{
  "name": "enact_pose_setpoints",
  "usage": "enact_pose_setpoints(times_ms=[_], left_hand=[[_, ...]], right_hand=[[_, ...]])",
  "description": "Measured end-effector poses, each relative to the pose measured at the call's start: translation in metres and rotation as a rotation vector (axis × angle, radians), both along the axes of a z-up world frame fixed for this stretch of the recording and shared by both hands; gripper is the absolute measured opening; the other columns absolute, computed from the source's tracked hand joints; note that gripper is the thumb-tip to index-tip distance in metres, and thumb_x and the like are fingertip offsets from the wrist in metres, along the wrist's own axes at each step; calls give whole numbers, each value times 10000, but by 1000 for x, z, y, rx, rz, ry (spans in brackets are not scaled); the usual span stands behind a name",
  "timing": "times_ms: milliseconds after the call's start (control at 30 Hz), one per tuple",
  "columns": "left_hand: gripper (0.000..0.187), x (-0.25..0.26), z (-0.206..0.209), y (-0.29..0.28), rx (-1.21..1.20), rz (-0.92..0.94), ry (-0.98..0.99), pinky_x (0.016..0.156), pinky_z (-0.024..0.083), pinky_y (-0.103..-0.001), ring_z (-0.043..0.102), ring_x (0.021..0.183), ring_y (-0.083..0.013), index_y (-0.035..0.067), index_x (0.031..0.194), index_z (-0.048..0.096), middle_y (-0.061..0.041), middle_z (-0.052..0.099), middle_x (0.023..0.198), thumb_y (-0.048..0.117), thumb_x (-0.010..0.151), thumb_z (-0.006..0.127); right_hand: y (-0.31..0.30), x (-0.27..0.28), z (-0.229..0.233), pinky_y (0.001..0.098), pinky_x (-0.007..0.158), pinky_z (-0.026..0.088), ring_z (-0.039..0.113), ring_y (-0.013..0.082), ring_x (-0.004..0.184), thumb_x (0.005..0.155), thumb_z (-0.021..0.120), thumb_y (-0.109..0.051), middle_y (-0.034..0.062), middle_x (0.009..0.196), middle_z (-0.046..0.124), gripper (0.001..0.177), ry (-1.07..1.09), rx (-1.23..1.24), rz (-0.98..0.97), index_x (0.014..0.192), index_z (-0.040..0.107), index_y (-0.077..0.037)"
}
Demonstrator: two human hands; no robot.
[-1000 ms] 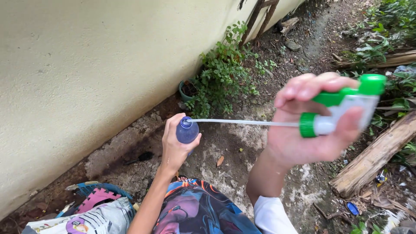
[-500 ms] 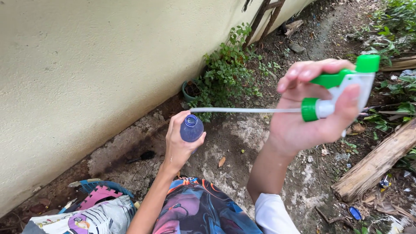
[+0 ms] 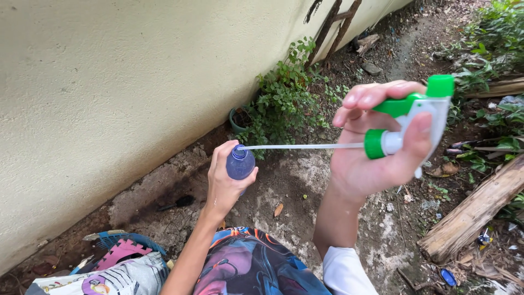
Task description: Assembling a spray bottle by attaching a nozzle and preparing to water plants in a garden.
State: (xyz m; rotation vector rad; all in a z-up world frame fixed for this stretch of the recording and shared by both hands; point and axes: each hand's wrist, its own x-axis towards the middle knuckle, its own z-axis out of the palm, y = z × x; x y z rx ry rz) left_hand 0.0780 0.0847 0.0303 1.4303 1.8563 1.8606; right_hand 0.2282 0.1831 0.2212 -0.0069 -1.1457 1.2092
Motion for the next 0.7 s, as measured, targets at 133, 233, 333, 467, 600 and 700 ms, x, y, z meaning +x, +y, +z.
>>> enact_pose_setpoints(times_ms=[133,233,333,467,600,700], left_hand=[[719,3,3,0,2,-7,2,1047,544,-409,639,1229,-337,73,1327,513,-167,569,1353,136,727,905],[719,4,11,0,9,-21,22,1054,543,-417,640,1229,-339,76,1334,504,-171,566,1353,139,740,905],[739,7,16,0,7,-24,16,1048,552,-415,634,1231,-346,71,1346,497,-182,557,1355,147,732,901],[748,9,23,0,-12,-41,19,1036,552,-415,636,1238,-348,61,1355,497,-183,561,1362,144,731,901],[770,9,31,0,-44,-43,-2,1015,547,-425,637,1230,-353,58,1367,511,-177,572,1349,135,712,907],[752,9,27,4,12,-43,19,1026,551,-420,634,1244,-355,61,1362,515,-160,578,1353,128,718,896]], right_hand=[[13,-19,-17,350,633,535,674,265,856,1136,580,-340,165,923,669,348,-79,29,56,1147,586,8],[11,-40,-29,360,806,566,700,265,1009,1111,579,-336,148,1026,678,353,-290,20,108,1233,566,-4],[10,-57,-43,413,1016,562,697,278,1204,1068,545,-367,135,1161,673,413,-584,34,84,1264,537,-3],[22,-65,-74,436,1180,466,627,278,1329,1057,540,-358,158,1240,660,442,-693,56,219,1320,503,-5],[24,-64,-84,396,1186,397,497,219,1363,1047,563,-285,145,1430,518,502,-827,110,380,1444,385,-34],[23,-61,-96,368,1199,388,493,191,1367,1076,547,-279,119,1430,529,471,-924,78,397,1458,387,-54]])
